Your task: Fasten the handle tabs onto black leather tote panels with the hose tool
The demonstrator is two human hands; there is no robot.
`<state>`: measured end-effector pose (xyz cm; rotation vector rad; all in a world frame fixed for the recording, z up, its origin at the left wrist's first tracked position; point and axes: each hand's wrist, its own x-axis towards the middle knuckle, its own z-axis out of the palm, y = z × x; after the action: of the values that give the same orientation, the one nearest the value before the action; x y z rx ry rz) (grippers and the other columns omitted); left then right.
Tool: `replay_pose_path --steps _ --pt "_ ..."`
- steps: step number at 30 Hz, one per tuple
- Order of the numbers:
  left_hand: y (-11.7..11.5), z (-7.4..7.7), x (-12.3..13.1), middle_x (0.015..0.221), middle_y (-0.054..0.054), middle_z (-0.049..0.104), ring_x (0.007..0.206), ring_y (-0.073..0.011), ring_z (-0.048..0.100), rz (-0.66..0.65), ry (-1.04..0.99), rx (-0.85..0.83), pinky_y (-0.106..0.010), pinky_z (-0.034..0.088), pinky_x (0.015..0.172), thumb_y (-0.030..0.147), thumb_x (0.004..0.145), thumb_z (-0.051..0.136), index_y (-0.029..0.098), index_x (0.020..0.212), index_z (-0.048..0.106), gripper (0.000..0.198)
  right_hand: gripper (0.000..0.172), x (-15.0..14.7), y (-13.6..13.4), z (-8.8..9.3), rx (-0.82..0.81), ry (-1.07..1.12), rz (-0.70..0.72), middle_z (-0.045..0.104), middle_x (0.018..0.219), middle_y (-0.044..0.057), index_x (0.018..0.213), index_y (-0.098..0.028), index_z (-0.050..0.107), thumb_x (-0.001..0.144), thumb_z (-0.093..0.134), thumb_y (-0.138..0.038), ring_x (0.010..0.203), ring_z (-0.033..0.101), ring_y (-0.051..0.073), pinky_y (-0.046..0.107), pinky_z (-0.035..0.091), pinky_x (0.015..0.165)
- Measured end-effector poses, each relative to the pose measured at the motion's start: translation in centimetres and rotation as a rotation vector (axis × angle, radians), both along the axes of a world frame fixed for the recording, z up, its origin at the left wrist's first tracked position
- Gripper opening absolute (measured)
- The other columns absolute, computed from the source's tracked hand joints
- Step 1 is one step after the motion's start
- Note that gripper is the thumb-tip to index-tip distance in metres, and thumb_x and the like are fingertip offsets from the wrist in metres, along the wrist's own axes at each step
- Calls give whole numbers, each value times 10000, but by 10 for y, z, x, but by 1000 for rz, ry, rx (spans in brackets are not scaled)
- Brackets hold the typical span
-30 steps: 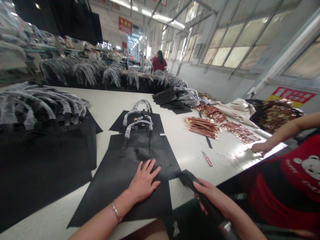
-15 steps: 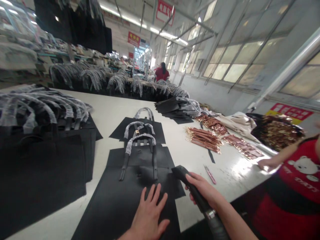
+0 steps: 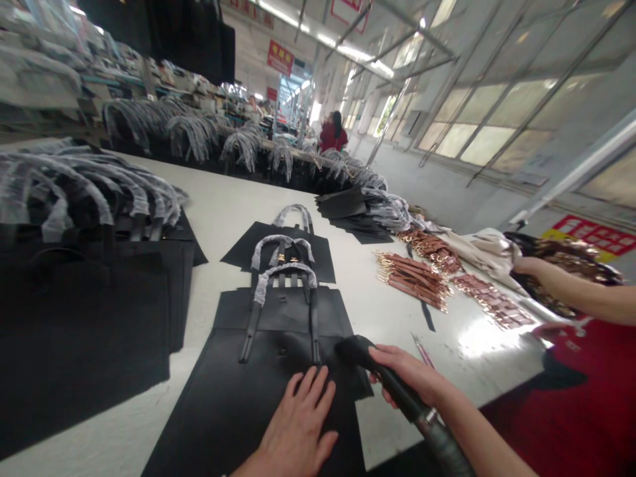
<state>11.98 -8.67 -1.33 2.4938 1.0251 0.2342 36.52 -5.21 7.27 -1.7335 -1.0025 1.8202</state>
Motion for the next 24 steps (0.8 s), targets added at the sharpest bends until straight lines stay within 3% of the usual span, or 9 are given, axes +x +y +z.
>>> replay_pose_path --steps 4,7,10,12,14,17,19,21,24 --pt "1 -6 -1 1594 -106 182 1452 -344 198 -7 -30 56 -601 190 1177 459 871 557 270 1489 313 691 356 -8 8 -4 71 -48 -61 616 713 8 980 -165 513 880 510 -506 400 553 96 202 445 351" --pt "0 -10 -2 1606 -105 120 1460 -354 157 35 -57 81 -593 220 1170 450 855 586 290 1477 334 690 317 -14 15 -5 208 -122 -172 574 725 -26 1024 -196 496 893 505 -484 422 550 76 180 437 370" --pt "-4 -13 1 1613 -112 60 1466 -376 94 71 -81 100 -597 247 1155 449 819 634 294 1457 369 708 338 -11 7 2 242 -135 -197 583 750 -24 1059 -218 500 872 539 -496 438 567 88 196 448 380" --pt "-4 -13 5 1607 -129 109 1461 -391 108 77 -72 95 -604 265 1142 453 796 657 282 1444 391 720 364 -8 -3 8 199 -104 -156 602 753 -12 1038 -211 519 850 564 -519 432 577 101 205 449 373" --pt "1 -8 10 1571 -150 236 1433 -399 215 97 -49 83 -589 314 1116 422 801 654 263 1408 440 664 389 -8 -14 11 149 -58 -108 612 748 -9 1057 -208 528 839 576 -527 424 578 100 195 443 367" --pt "25 3 15 1380 -134 503 1262 -310 474 204 -42 107 -492 389 1071 279 896 508 220 1297 536 406 445 -15 -24 11 113 -3 -67 615 745 -10 1161 -211 508 841 580 -511 416 576 95 180 438 358" --pt "50 12 15 1285 -126 557 1191 -276 506 323 -40 157 -457 373 1074 212 910 462 177 1256 551 359 487 -20 -27 9 105 8 -55 618 750 -5 1218 -207 490 846 574 -510 414 578 96 181 444 355" --pt "77 20 14 1231 -140 570 1170 -302 500 393 -1 154 -466 378 1044 232 883 536 141 1189 586 323 517 -24 -30 7 104 22 -51 623 764 4 1252 -200 480 850 569 -513 420 585 98 180 448 357" --pt "112 27 12 1093 -137 613 1069 -321 547 378 27 -22 -450 421 930 274 819 649 136 1000 651 227 564 -27 -34 4 102 61 -72 618 766 4 1299 -199 455 847 576 -514 423 589 97 175 446 361"
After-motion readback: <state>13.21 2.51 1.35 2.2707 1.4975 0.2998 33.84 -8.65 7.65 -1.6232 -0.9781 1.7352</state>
